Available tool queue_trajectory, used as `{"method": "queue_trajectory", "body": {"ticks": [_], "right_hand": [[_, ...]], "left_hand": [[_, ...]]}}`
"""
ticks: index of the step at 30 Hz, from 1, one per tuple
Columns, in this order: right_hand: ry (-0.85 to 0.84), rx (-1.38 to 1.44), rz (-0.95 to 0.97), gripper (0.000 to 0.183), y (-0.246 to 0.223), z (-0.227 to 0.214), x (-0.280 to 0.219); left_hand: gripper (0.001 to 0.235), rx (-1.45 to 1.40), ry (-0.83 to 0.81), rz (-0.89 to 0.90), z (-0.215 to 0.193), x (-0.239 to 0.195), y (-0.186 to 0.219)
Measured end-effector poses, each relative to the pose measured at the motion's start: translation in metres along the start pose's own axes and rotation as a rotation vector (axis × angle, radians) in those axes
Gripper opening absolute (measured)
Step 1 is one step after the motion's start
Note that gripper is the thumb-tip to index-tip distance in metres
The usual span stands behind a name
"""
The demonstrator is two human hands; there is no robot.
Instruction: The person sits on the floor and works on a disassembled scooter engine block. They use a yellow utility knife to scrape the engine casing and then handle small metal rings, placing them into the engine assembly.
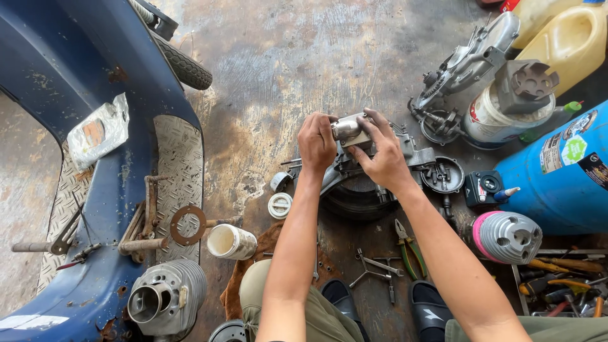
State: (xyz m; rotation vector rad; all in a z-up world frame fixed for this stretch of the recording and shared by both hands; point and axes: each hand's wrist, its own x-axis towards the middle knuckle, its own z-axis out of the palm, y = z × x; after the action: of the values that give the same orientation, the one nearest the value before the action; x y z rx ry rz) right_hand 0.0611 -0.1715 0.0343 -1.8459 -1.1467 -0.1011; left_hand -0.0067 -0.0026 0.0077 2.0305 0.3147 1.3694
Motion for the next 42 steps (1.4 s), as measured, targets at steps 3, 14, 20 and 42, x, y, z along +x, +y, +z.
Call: {"method": "queue_trajectory", "body": {"ticks": [3, 14, 20, 42], "right_hand": [[-0.009, -0.022, 0.002, 0.062, -0.004, -0.006, 0.000], [-0.004, 0.007, 0.027, 0.063, 0.002, -0.001, 0.001], [-0.009, -0.173, -0.022, 0.057, -0.013, 0.001, 0.011], [0.429, -0.075, -0.305, 0.005, -0.005, -0.005, -0.003]], "left_hand": [[0.041, 0.047, -0.046, 0.072, -0.004, -0.002, 0.003], [0.043, 0.069, -0.076, -0.167, -0.008, -0.003, 0.029], [0.042, 0.023, -0.105, -0.302, -0.009, 0.004, 0.036], [0.054, -0.018, -0.305, -0.517, -0.029, 0.012, 0.057]]}}
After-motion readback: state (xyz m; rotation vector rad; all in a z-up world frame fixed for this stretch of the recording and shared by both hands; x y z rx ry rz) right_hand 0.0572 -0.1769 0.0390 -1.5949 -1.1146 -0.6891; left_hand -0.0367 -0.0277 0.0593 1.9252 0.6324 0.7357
